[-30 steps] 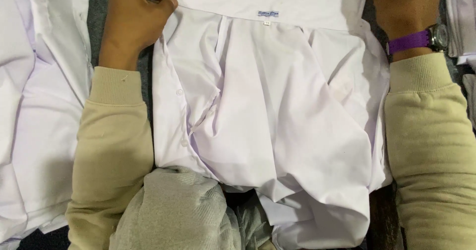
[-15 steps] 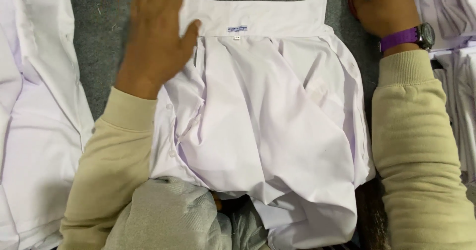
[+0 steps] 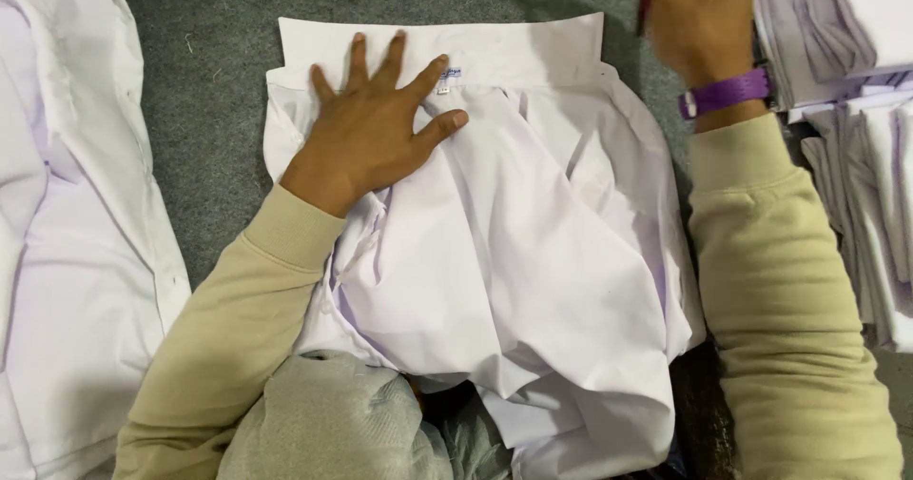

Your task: Folding white garments and trimming loose threads with scissors on a factory work table.

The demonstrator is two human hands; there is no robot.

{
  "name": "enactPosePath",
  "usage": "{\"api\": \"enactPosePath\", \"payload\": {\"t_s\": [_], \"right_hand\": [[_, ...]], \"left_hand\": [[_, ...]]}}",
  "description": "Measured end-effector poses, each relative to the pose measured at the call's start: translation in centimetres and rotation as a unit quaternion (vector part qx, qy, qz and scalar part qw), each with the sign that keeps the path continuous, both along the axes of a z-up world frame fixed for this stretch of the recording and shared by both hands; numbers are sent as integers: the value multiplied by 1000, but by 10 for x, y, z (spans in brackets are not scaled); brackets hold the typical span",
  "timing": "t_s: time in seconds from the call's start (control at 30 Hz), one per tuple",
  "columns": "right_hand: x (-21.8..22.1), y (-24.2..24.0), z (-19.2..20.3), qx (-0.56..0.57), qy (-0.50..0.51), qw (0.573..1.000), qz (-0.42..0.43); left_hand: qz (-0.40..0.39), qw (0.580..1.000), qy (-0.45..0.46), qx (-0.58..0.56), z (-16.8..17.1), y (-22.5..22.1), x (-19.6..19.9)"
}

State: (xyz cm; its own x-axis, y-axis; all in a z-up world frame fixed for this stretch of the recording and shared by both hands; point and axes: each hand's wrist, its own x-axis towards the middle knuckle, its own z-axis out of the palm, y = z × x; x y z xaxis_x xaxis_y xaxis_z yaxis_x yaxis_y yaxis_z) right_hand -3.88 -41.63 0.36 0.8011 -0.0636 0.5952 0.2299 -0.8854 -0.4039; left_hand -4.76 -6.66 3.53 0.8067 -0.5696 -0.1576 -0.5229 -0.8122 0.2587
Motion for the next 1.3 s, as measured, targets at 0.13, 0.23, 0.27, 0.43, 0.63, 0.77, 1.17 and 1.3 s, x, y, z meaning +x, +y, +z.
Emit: {"api": "enactPosePath", "payload": {"t_s": [0.13, 0.23, 0.27, 0.43, 0.63, 0.77, 1.17, 1.3], "right_hand": [[4, 65, 6, 348, 24, 913, 211], [-1, 97, -5, 379, 78, 867, 315], [0, 101, -9, 380, 77, 866, 315], [0, 107, -8, 319, 89, 886, 324], [-19, 107, 6, 250, 87, 920, 289], [-18, 98, 5, 223, 80, 931, 277], [-2, -66, -30, -6, 30, 989, -142], [-10, -59, -28, -132, 88, 969, -191]], "left_hand": [[-93, 996, -2, -15, -8, -14, 0], [-88, 996, -18, -10, -13, -14, 0], [-87, 996, -18, -9, -12, -14, -1], [-86, 996, 5, -19, -9, -14, 1], [-87, 996, -2, -31, -12, -12, 0], [-90, 995, -6, -37, -11, -9, -1], [-93, 996, 7, 3, 0, -14, 4], [-107, 980, 48, 163, 19, -30, 16]]}}
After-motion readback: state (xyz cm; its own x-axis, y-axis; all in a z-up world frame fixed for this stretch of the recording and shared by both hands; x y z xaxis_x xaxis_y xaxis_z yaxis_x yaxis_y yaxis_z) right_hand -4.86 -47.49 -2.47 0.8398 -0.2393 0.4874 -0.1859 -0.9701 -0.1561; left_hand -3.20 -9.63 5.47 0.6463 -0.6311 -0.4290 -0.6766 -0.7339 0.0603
